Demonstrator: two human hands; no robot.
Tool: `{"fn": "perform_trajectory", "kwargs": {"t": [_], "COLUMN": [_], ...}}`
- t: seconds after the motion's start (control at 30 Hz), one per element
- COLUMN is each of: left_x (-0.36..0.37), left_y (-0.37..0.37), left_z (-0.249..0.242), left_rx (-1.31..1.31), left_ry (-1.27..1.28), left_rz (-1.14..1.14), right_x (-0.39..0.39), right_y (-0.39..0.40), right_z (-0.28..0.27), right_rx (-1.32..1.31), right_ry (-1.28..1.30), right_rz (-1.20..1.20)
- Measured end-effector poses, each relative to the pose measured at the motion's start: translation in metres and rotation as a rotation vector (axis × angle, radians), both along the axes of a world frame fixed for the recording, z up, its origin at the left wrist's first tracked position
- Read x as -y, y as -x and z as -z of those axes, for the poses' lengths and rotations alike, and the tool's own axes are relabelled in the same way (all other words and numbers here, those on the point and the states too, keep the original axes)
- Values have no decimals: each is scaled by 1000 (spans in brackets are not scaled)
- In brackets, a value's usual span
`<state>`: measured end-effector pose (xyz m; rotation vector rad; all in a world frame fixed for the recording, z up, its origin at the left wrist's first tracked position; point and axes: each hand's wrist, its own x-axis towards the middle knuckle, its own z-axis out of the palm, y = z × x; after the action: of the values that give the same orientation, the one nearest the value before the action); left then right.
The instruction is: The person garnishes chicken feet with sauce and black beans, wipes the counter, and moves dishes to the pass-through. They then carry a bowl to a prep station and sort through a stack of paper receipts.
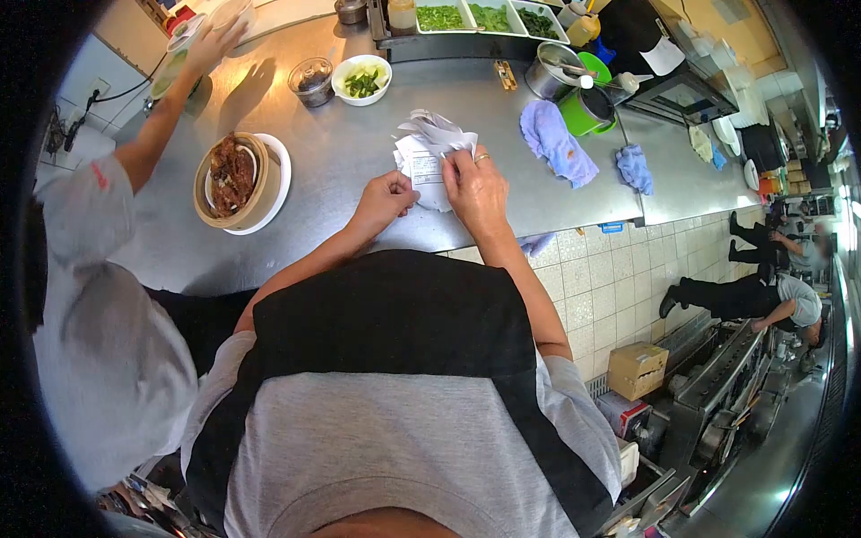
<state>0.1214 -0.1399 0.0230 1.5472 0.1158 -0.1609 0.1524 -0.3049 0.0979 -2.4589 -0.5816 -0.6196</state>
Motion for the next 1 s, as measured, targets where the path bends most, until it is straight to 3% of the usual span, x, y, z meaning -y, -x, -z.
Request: {"fn": "perform_trajectory", "kwargs": {"t": [1.0], "left_x": [-1], "left_y": [1], "left_z": [-5], "left_rx": [-43], "left_ry": [-18], "left_rz": [30], "right_x": [-2], "right_y": [4], "right_z": [-1], "right_rx": [-74], "right_ry": [-11], "right_rz": [31]}}
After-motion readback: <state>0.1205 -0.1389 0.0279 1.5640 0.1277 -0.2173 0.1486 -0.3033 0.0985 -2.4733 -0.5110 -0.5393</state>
